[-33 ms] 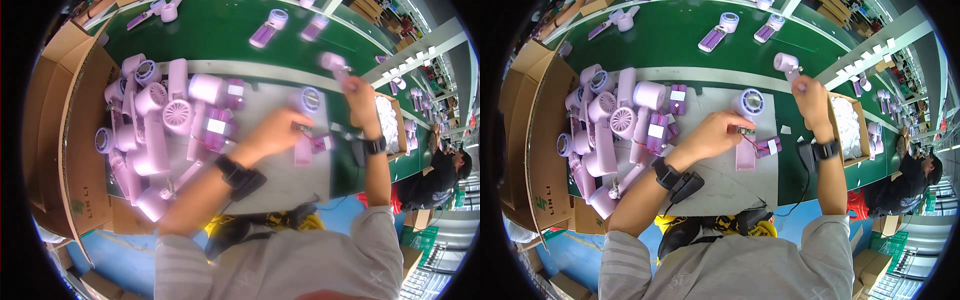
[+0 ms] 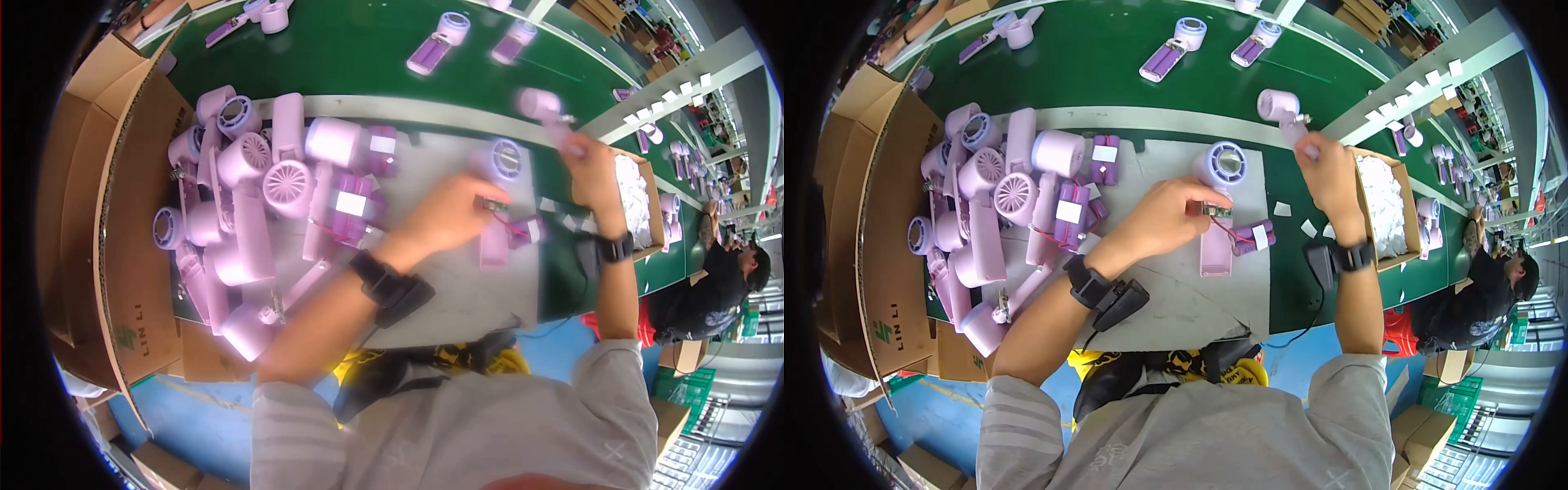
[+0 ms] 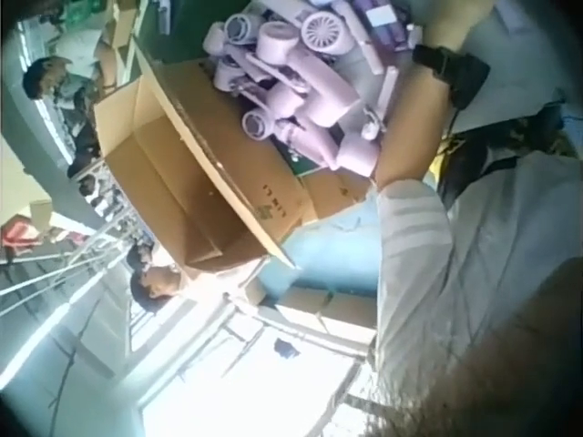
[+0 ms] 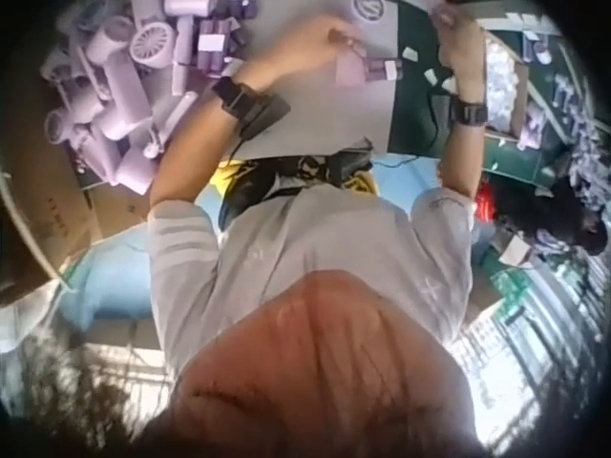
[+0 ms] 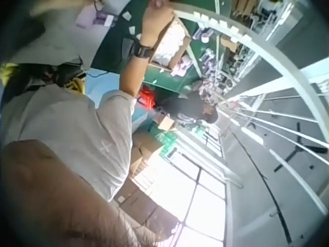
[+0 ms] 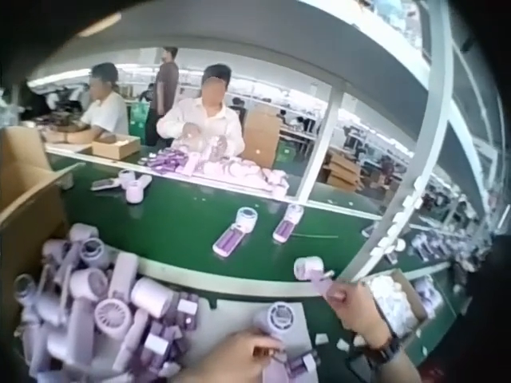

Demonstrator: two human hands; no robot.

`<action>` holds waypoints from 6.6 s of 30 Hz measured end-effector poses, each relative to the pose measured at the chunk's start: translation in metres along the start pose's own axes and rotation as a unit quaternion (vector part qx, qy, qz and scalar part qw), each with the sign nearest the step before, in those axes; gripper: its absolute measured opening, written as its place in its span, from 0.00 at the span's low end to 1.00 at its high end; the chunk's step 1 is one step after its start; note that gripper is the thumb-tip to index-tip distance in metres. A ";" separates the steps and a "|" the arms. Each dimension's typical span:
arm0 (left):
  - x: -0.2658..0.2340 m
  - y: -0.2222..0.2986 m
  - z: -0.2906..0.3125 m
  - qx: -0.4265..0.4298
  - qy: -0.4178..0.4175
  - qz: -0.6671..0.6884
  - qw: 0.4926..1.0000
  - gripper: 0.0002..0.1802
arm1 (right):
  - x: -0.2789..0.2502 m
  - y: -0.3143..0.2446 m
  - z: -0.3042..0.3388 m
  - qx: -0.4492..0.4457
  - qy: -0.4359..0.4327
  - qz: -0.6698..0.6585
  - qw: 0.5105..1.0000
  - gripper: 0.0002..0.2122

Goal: Assembling handheld electronic fans on a factory production line by inserting internal components into the casing.

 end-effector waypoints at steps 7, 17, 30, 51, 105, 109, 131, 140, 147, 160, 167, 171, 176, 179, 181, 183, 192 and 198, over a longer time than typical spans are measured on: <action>-0.001 0.001 -0.003 -0.020 0.011 0.024 0.999 0.19 | -0.035 -0.009 0.078 0.012 0.003 0.010 1.000 0.07; -0.002 0.007 0.000 -0.027 0.019 0.001 0.999 0.19 | -0.016 -0.072 0.122 -0.125 -0.052 -0.104 0.985 0.08; -0.002 0.008 0.001 -0.007 0.026 -0.013 1.000 0.18 | -0.022 -0.063 0.104 -0.106 -0.102 -0.110 0.983 0.05; -0.002 0.005 -0.002 -0.003 0.019 -0.015 1.000 0.19 | -0.004 -0.060 0.090 -0.030 -0.327 -0.258 0.909 0.23; -0.008 0.020 0.000 0.100 0.004 -0.101 0.990 0.14 | 0.001 -0.098 0.119 -0.204 -0.100 -0.163 0.960 0.26; -0.009 0.019 0.000 0.078 0.011 -0.098 0.992 0.15 | 0.001 -0.100 0.113 -0.227 -0.097 -0.158 0.956 0.23; -0.017 0.017 0.001 -0.033 -0.057 -0.042 0.997 0.24 | 0.009 -0.086 0.137 -0.185 -0.081 -0.050 0.978 0.28; -0.019 0.012 -0.003 -0.075 -0.063 -0.016 0.995 0.21 | 0.007 -0.086 0.129 -0.202 -0.115 -0.085 0.969 0.25; -0.013 0.006 0.004 -0.057 -0.049 0.027 0.997 0.23 | 0.013 -0.092 0.093 -0.121 -0.069 -0.243 0.960 0.13; -0.016 0.013 -0.001 -0.014 -0.094 0.015 0.995 0.25 | 0.017 -0.095 0.083 -0.164 -0.135 -0.206 0.955 0.10; -0.009 0.011 -0.002 0.012 -0.022 0.014 1.000 0.18 | -0.004 -0.113 0.107 -0.247 -0.129 -0.124 0.952 0.22; -0.011 0.015 -0.003 -0.049 0.051 -0.031 0.997 0.16 | 0.002 -0.106 0.102 -0.245 -0.128 -0.108 0.955 0.25; -0.024 0.010 -0.005 -0.049 0.167 -0.051 0.983 0.15 | 0.033 -0.088 0.020 -0.227 0.053 -0.010 0.972 0.27; -0.024 0.001 0.000 -0.007 0.186 -0.091 0.978 0.13 | 0.025 -0.064 -0.011 -0.196 0.123 0.094 0.968 0.27; -0.022 -0.003 -0.001 0.008 0.184 -0.107 0.977 0.12 | 0.007 -0.047 -0.018 -0.115 0.091 0.078 0.986 0.26; -0.013 -0.003 -0.004 0.036 0.157 -0.127 0.979 0.11 | -0.008 -0.019 -0.006 -0.016 -0.009 0.060 0.998 0.25; 0.002 0.007 -0.006 0.056 0.063 -0.084 0.993 0.11 | -0.009 0.005 0.029 0.005 -0.115 -0.037 0.993 0.15; -0.004 0.012 -0.006 -0.001 0.132 0.025 0.991 0.18 | -0.013 -0.089 0.064 -0.027 -0.058 0.008 0.998 0.14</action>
Point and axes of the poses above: each hand's wrist, its own z-axis away from the middle knuckle, its own x-axis out of the palm, y = z × x, the point moved 4 cm from there along -z, towards the middle knuckle, and after that the axes turned 3 degrees about z, right-handed, at the moved point
